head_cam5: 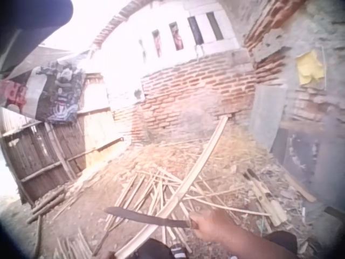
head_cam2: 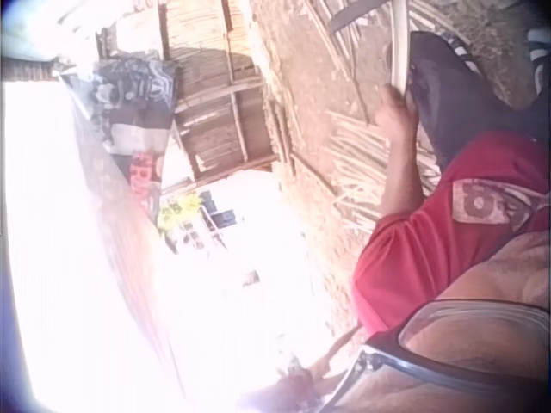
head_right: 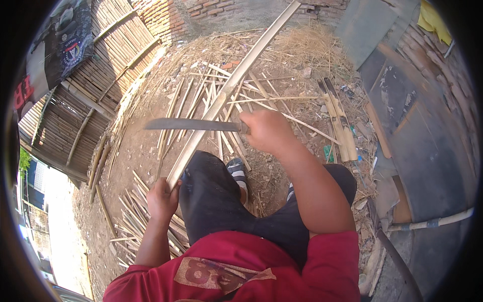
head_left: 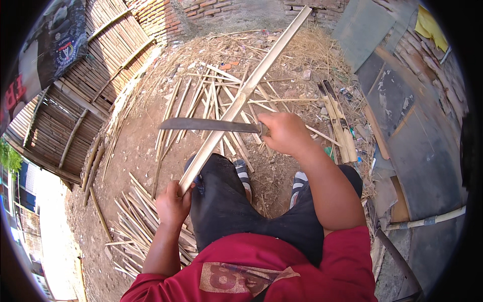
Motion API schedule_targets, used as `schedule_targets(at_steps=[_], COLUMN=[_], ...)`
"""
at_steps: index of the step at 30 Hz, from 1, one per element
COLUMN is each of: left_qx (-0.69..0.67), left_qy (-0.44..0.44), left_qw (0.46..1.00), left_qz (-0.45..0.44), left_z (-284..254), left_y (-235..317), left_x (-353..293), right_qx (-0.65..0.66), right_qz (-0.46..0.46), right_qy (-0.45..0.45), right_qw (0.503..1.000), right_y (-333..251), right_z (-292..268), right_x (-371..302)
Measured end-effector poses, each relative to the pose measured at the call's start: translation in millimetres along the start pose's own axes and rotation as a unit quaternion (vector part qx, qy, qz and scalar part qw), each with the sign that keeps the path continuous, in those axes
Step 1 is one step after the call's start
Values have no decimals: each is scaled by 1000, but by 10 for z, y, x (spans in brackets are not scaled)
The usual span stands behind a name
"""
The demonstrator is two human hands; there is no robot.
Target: The person uses a large blade to shave and strip thin pieces of bamboo while sitting on the ground outside.
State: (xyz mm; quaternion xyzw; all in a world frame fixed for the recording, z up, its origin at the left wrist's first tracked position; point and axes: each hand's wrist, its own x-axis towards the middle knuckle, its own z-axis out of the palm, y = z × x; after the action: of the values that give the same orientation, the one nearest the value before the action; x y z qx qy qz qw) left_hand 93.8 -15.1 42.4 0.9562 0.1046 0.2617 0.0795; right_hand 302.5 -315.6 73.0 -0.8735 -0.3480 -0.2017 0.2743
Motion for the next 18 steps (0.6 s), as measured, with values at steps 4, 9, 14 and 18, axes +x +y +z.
schedule_targets(at_steps=[4, 9, 14, 18], left_qx=[31, 21, 35, 21], left_qy=[5, -24, -50, -54], left_qw=[999, 999, 997, 998], left_qz=[34, 21, 46, 3], left_z=[23, 2, 57, -56], left_y=[-89, -55, -40, -171], left_x=[19, -24, -12, -108], right_qx=[-63, -39, -70, -56], right_qz=[-28, 139, -1, 43], right_qy=[-74, -61, -71, -52], right_qw=[995, 988, 995, 996], right_y=[-248, 236, -101, 21], right_z=[-99, -242, 122, -47], right_x=[91, 115, 7, 87])
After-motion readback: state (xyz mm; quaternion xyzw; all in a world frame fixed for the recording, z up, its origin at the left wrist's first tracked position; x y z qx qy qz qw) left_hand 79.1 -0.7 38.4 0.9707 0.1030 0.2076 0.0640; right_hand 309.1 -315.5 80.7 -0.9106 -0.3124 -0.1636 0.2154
